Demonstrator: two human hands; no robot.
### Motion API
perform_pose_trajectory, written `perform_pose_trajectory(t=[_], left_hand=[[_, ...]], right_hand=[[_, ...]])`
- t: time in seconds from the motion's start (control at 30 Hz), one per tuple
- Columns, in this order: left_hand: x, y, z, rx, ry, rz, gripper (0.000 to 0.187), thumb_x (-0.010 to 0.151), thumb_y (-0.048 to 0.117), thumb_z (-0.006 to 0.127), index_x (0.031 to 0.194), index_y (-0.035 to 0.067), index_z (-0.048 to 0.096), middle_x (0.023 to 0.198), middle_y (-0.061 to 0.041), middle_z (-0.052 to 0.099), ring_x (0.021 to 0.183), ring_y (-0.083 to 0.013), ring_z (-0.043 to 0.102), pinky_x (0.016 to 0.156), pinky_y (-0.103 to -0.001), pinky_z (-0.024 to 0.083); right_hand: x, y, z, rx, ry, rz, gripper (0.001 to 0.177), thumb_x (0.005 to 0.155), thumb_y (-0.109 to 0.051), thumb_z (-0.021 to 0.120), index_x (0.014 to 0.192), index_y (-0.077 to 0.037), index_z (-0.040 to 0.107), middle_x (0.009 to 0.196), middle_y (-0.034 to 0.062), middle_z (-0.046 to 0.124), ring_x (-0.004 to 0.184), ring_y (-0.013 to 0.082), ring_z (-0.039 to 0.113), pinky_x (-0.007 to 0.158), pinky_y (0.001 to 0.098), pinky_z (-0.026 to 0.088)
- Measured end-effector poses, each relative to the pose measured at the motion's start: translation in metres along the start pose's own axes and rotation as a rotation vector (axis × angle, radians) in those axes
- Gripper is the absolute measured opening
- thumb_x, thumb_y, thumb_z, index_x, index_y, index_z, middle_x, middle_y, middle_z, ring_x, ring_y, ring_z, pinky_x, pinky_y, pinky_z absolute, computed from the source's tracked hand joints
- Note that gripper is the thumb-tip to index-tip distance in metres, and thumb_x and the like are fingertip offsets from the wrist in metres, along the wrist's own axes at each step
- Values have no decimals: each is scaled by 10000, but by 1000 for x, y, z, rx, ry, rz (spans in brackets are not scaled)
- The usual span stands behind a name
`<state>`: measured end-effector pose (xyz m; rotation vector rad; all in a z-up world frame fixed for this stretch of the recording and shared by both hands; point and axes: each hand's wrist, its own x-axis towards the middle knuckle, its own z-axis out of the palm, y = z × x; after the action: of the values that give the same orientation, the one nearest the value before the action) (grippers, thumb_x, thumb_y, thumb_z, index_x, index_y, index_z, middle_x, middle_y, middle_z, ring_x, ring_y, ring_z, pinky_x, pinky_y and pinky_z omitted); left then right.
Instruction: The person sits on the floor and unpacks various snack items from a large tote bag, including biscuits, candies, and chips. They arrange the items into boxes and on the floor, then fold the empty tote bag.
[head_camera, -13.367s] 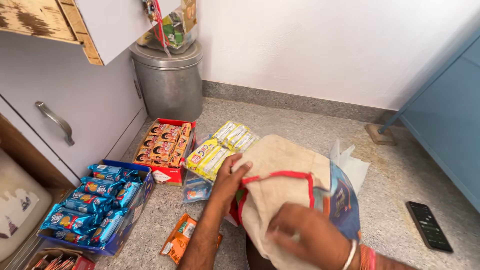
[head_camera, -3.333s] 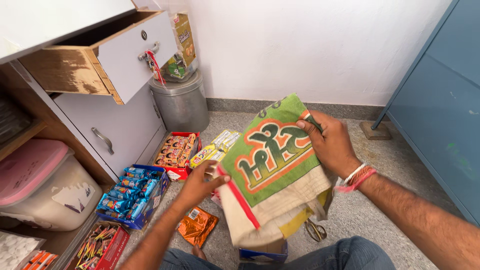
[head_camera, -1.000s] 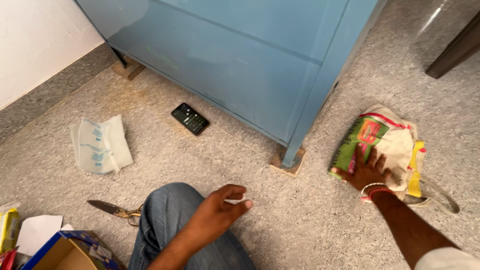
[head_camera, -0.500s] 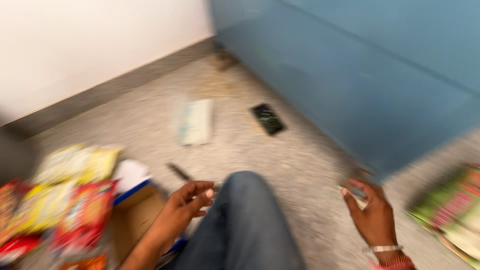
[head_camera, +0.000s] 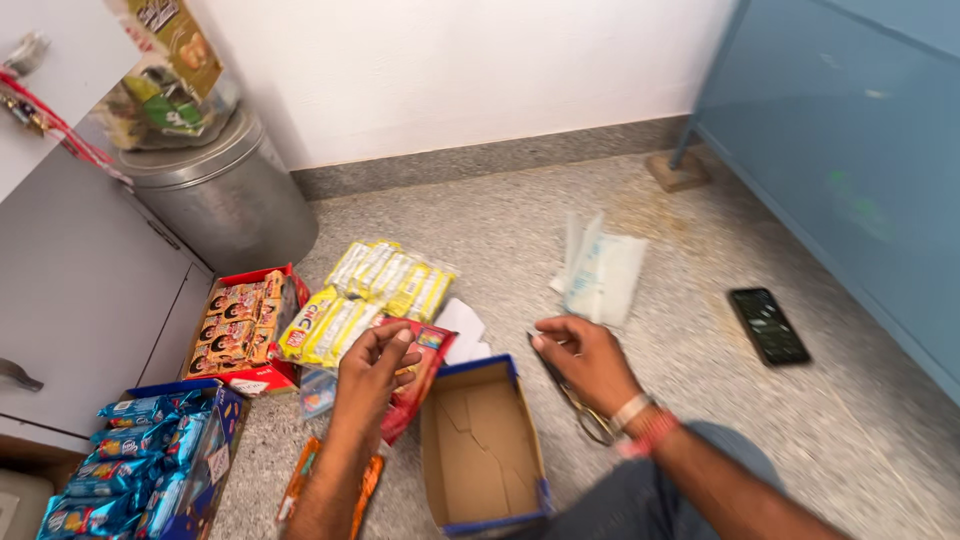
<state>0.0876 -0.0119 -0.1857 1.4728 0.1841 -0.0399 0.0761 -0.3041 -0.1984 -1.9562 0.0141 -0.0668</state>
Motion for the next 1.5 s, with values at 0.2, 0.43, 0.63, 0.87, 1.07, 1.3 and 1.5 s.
perform_pose_trajectory(t=[0.2, 0.43, 0.63, 0.87, 1.07, 1.3, 1.5], left_hand=[[40, -51, -18, -134, 95, -105, 389, 888, 294, 698, 1183, 41, 711, 1026, -54, 748, 901, -140, 708, 757, -294, 552], [75, -61, -31, -256, 84, -111, 371, 897, 263, 676, 1183, 28, 704, 1031, -69, 767, 862, -130, 706, 724, -269, 542], [65, -58, -26, -170, 69, -15, 366, 915, 273, 687, 1177, 17, 697, 1023, -101, 738, 869, -144, 720, 688, -277, 571], [51, -56, 7, -159, -25, -119, 683, 870, 341, 692, 1452, 98, 429, 1223, -111, 679, 985, -166, 715, 699, -318, 621], [47, -56, 12, -152, 7, -98, 841, 846, 235, 730, 1559, 120, 299, 1253, -217, 657, 1052, -216, 699, 818, -350, 606], [57, -74, 12, -105, -5, 98, 737, 842, 17, 734, 1490, 15, 383, 1361, -182, 618, 1223, -190, 654, 1002, -339, 559], [61, -81, 9, -74, 27, 34, 777, 835, -38, 682, 1532, 54, 353, 1316, -188, 656, 1172, -204, 679, 990, -340, 563]], right_hand=[[156, 83, 99, 37, -299, 301, 390, 862, -239, 778, 1203, -63, 711, 900, 66, 744, 714, 147, 654, 618, 310, 552], [255, 144, 163, -317, -546, 433, 448, 801, -223, 871, 1204, -151, 687, 862, 40, 677, 706, 169, 614, 597, 341, 513], [187, 91, 126, -351, -13, -23, 242, 881, -223, 761, 1090, -105, 733, 689, 94, 722, 568, 148, 613, 538, 335, 493], [58, 10, 86, -133, 46, -524, 306, 809, 20, 681, 1092, -76, 746, 1063, 117, 732, 909, 156, 734, 784, 266, 580], [53, 27, 82, 46, -226, -476, 336, 829, -2, 657, 1137, -71, 772, 1088, 91, 782, 917, 143, 758, 801, 274, 585], [65, 57, 91, 377, -247, -86, 238, 937, -110, 658, 1100, -16, 804, 1005, 63, 793, 876, 83, 716, 763, 253, 577], [68, 56, 103, 371, -213, 70, 196, 878, -51, 750, 1067, -8, 778, 818, 19, 737, 729, 45, 622, 631, 221, 504]])
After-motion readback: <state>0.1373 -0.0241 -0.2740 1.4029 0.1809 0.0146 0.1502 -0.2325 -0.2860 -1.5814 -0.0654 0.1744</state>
